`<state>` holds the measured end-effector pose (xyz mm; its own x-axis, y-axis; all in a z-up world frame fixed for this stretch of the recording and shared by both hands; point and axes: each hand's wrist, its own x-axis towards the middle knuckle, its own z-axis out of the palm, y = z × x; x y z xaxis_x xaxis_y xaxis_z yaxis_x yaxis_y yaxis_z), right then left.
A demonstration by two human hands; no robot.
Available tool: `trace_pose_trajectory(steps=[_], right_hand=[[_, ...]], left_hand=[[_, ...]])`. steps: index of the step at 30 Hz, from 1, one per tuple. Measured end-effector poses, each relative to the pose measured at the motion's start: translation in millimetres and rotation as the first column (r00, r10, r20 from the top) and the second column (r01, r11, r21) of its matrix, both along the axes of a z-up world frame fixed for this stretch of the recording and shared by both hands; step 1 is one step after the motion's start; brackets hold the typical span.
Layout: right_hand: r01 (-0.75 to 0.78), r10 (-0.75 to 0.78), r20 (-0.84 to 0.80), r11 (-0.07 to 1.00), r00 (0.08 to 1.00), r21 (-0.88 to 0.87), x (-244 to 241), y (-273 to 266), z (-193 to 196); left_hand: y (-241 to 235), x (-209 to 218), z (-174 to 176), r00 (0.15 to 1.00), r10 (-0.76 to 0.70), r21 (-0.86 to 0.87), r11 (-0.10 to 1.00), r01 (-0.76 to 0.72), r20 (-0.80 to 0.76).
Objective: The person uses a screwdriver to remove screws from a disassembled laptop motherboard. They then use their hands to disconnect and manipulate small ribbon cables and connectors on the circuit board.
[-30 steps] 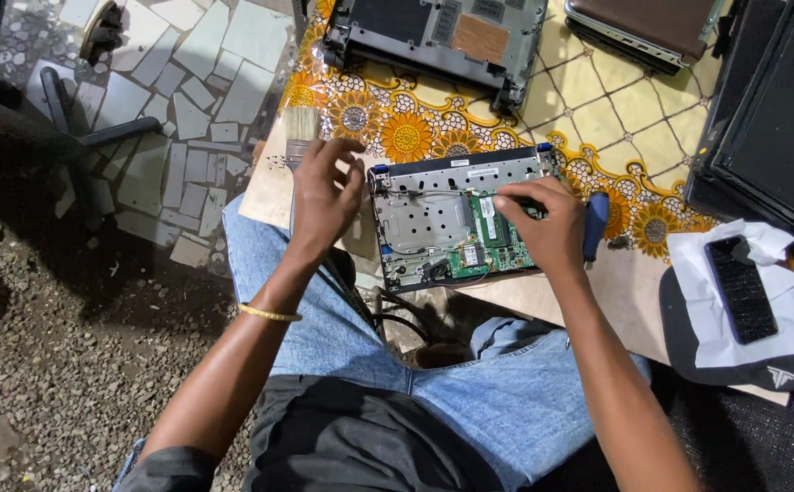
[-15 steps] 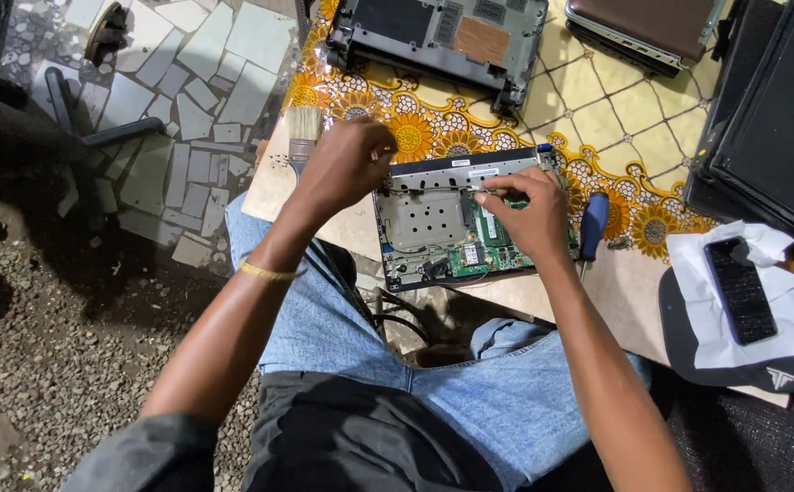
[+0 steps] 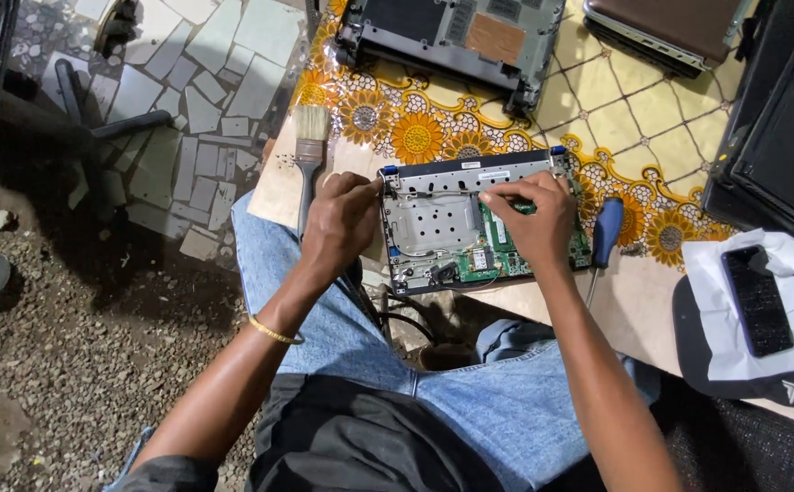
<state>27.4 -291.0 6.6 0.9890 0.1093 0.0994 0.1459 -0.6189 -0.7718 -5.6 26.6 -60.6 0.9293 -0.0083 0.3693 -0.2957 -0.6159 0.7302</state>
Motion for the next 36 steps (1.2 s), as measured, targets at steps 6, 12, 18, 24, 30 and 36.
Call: trace_pose_trajectory(steps=[6, 12, 18, 24, 30, 36], right_hand=[[0.015, -0.017, 0.077, 1.0, 0.997, 0.019, -4.5, 5.2, -3.3], [0.013, -0.014, 0.081, 1.0, 0.997, 0.013, 0.9, 3.6, -12.7], [0.009, -0.013, 0.104, 0.999, 0.995, 0.033, 2.4, 9.7, -6.4], [0.018, -0.019, 0.108, 1.0, 0.994, 0.017, 3.9, 8.4, -12.3], [0.064, -0.066, 0.093, 0.998, 0.993, 0.029, 1.6, 6.5, -17.4], [0.083, -0.086, 0.097, 0.996, 0.992, 0.029, 1.8, 2.0, -25.2]], left_hand=[[-1.7, 2.0, 4.5, 0.996, -0.033, -0.202, 0.979, 0.015, -0.088], [19.6, 29.2, 13.9, 0.964, -0.16, -0.164, 0.978, 0.126, -0.213], [20.0, 35.5, 15.7, 0.958, -0.241, -0.094, 0.969, 0.228, -0.156], [12.1, 20.4, 16.2, 0.982, -0.19, -0.012, 0.982, 0.189, -0.017], [26.7, 11.2, 2.2, 0.979, -0.193, -0.11, 0.977, 0.185, -0.071], [33.9, 10.8, 27.7, 0.984, -0.107, -0.259, 0.964, 0.067, -0.143]])
